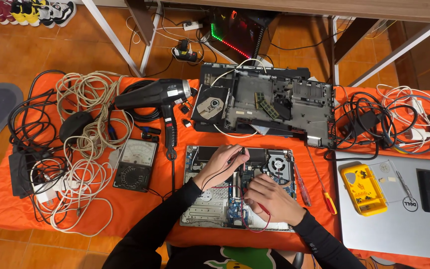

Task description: Repairing a laptop motherboard by using a hairdryer and testing with a multimeter.

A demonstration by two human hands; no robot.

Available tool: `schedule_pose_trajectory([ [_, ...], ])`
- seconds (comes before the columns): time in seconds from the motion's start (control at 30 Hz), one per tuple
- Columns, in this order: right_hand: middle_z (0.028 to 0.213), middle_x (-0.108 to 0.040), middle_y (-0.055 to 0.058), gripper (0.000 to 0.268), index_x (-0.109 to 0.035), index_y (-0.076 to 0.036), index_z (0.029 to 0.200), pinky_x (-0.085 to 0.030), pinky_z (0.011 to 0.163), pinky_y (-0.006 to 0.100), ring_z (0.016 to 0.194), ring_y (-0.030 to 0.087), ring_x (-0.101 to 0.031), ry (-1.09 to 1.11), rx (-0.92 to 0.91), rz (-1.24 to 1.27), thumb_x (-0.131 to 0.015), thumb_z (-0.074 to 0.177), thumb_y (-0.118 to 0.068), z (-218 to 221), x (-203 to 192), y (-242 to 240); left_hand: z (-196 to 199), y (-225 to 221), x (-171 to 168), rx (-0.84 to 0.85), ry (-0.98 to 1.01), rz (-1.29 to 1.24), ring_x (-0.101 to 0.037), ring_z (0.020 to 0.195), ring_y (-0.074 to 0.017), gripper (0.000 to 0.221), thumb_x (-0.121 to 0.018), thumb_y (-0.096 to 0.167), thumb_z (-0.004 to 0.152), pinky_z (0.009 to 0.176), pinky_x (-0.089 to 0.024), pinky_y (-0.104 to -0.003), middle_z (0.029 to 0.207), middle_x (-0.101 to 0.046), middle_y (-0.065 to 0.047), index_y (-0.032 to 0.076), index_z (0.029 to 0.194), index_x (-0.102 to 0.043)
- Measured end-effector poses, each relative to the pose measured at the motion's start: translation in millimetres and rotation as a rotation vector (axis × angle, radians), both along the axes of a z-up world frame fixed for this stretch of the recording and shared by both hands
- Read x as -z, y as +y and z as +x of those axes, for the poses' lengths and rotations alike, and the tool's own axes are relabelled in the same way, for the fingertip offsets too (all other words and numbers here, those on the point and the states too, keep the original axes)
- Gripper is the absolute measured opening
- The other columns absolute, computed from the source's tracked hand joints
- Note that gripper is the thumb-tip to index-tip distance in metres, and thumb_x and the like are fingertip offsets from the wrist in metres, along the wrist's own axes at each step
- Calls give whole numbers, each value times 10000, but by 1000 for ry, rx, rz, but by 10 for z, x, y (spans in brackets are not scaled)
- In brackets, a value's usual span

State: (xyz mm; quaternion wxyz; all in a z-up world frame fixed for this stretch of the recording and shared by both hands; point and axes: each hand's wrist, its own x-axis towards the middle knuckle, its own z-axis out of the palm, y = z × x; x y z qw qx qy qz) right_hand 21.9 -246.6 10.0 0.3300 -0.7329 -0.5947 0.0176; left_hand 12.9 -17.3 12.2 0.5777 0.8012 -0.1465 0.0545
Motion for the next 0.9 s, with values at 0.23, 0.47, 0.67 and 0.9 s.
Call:
schedule_pose_trajectory([
  [0.23,860,-563,113,133,-611,-44,895,-466,905,410,823,290,-559,9,-4,-12,-612,762,-55,-3,41,-10,6,-1,28,6,-8,-12,-423,584,-144,249,-603,263,1057,576,-356,-322,692,-516,-65,22,1002,-635],
  [0.47,862,-560,121,107,-602,-35,885,-473,900,411,821,301,-560,-18,0,-15,-596,780,-55,4,17,6,1,9,6,5,-14,-31,-445,582,-133,261,-599,273,1058,569,-371,-315,693,-531,-61,19,1006,-629],
  [0.67,854,-550,121,102,-600,-33,879,-476,908,416,824,305,-562,-28,0,-17,-599,780,-58,-15,-24,24,-8,13,17,-14,-53,14,-425,587,-147,256,-601,275,1058,576,-366,-320,704,-558,-58,25,1018,-644],
  [0.9,842,-549,117,106,-609,-33,883,-476,893,409,819,301,-561,-27,7,-15,-599,781,-57,-12,-21,27,-4,14,22,6,-18,-12,-440,581,-141,266,-597,284,1057,569,-366,-319,702,-551,-59,24,1015,-635],
])
